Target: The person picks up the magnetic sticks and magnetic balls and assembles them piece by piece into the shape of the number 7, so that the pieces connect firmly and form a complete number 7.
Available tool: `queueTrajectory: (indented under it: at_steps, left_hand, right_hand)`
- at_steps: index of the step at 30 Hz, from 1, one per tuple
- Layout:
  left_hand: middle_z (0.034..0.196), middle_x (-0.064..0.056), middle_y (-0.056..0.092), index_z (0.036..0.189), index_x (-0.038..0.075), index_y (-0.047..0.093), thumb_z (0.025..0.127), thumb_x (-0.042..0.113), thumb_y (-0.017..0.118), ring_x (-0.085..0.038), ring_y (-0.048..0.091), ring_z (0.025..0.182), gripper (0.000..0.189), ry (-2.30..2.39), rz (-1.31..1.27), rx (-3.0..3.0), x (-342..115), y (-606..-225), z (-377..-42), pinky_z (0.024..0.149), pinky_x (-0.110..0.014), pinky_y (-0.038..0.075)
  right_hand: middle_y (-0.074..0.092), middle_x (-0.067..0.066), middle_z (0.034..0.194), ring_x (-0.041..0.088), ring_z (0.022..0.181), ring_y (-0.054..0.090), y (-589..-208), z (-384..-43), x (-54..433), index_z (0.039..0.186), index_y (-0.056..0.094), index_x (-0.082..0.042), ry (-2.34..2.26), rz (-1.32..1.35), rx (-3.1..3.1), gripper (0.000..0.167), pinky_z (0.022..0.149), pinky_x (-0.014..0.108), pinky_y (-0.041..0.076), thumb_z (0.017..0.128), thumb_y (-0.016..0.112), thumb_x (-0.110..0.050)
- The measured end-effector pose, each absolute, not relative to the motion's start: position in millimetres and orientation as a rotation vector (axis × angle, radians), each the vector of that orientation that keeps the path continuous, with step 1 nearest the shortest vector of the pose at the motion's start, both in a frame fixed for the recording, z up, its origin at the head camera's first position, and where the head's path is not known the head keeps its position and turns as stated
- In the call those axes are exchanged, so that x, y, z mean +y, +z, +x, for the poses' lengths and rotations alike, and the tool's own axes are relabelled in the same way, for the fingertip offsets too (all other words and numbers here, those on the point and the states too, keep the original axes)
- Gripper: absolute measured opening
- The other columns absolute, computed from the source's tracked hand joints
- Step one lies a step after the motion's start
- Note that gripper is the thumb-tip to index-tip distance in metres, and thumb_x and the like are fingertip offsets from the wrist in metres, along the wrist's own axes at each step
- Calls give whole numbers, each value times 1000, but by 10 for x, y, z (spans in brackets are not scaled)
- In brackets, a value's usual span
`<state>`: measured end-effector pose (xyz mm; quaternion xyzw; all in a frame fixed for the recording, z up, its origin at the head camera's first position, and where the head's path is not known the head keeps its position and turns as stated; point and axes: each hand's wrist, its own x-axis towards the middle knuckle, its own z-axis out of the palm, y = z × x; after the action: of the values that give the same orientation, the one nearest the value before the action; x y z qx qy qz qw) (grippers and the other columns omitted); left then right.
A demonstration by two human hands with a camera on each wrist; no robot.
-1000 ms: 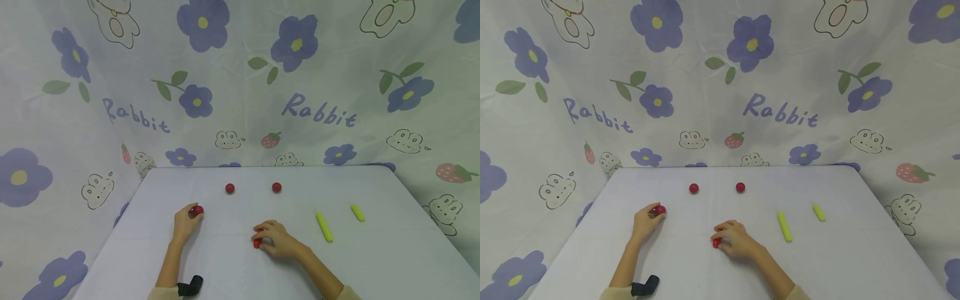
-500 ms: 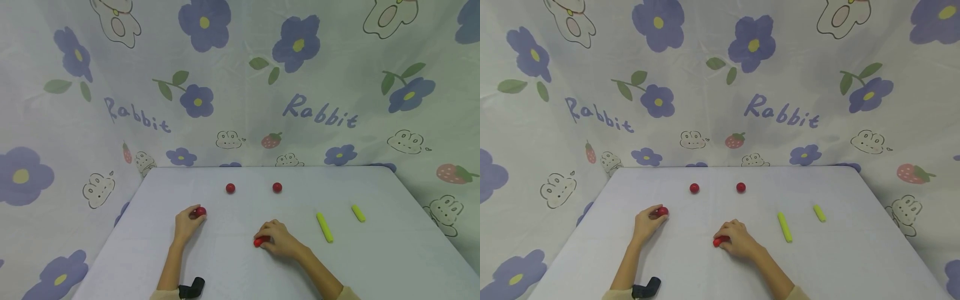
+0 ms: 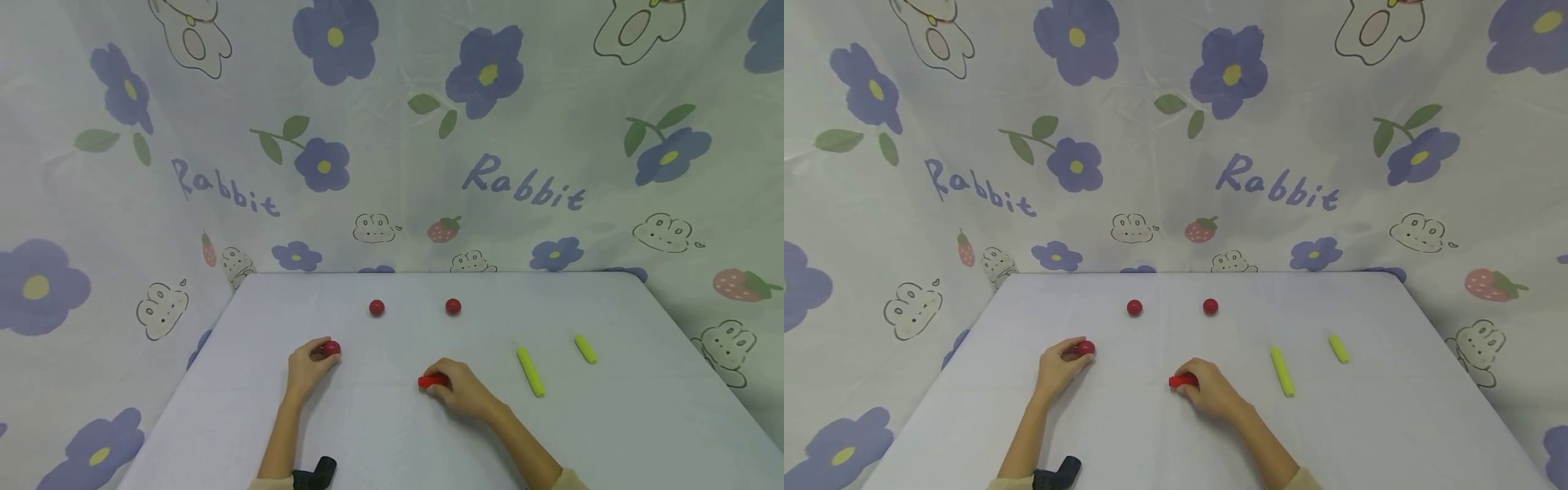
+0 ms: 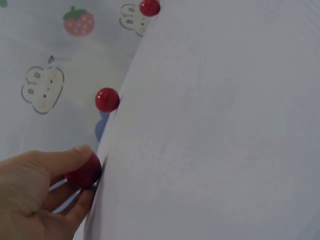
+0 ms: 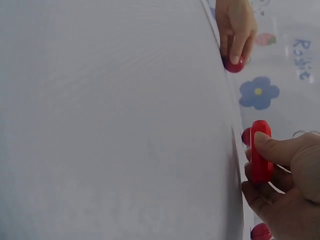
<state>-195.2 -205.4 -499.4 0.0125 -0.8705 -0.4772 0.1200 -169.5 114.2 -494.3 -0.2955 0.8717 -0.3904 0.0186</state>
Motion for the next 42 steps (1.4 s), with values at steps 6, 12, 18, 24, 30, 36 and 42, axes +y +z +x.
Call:
queueTrajectory:
  at_steps: [6, 12, 18, 24, 30, 36, 42]
  left_hand:
    - [102, -24, 66, 112, -7, 64, 75, 2, 76, -34, 66, 90, 40, -1451, 15, -2524, -2014, -4995, -1921, 82, -39, 53]
    - [103, -24, 65, 112, -7, 63, 74, 2, 77, -34, 66, 90, 41, -1468, -5, -2512, -1983, -5009, -1908, 82, -37, 54]
    - [103, -24, 65, 112, -7, 63, 74, 4, 78, -34, 66, 91, 43, -1503, -36, -2497, -1944, -5012, -1905, 83, -36, 53]
    - [103, -25, 65, 112, -9, 62, 74, 4, 78, -35, 65, 91, 43, -1575, -63, -2477, -1889, -5010, -1900, 82, -37, 53]
    - [101, -23, 66, 111, -7, 64, 72, 3, 78, -32, 67, 87, 43, -1587, -68, -2481, -1832, -5012, -1895, 80, -34, 54]
    - [98, -23, 66, 109, -8, 65, 71, -1, 78, -32, 67, 83, 40, -1576, -121, -2480, -1757, -5000, -1876, 76, -32, 55]
    - [99, -23, 66, 108, -8, 65, 72, -1, 77, -31, 67, 83, 39, -1578, -150, -2496, -1687, -4995, -1864, 77, -35, 55]
  right_hand:
    - [66, -1, 98, 13, 89, 58, -4927, -1707, 1175, 104, 66, -7, -1265, -844, 2715, 19, 82, 31, 51, 84, 68, -6]
    - [67, 3, 102, 17, 90, 59, -4933, -1717, 1184, 107, 65, -4, -1344, -799, 2748, 24, 81, 30, 53, 83, 68, -2]
    - [67, 5, 100, 16, 86, 59, -4958, -1740, 1174, 106, 66, -2, -1407, -784, 2784, 25, 77, 27, 53, 82, 68, 0]
    - [67, 6, 100, 17, 85, 60, -4964, -1753, 1167, 106, 65, -1, -1463, -786, 2788, 25, 75, 25, 53, 82, 68, 1]
    - [67, 9, 102, 21, 87, 61, -4929, -1759, 1156, 107, 65, 0, -1470, -792, 2775, 25, 76, 26, 54, 82, 67, 2]
    - [67, 10, 103, 22, 89, 61, -4895, -1760, 1136, 109, 65, 0, -1469, -767, 2758, 26, 78, 27, 54, 82, 68, 2]
    - [67, 10, 104, 23, 91, 61, -4899, -1759, 1124, 109, 65, 0, -1475, -767, 2755, 27, 78, 28, 54, 83, 68, 1]
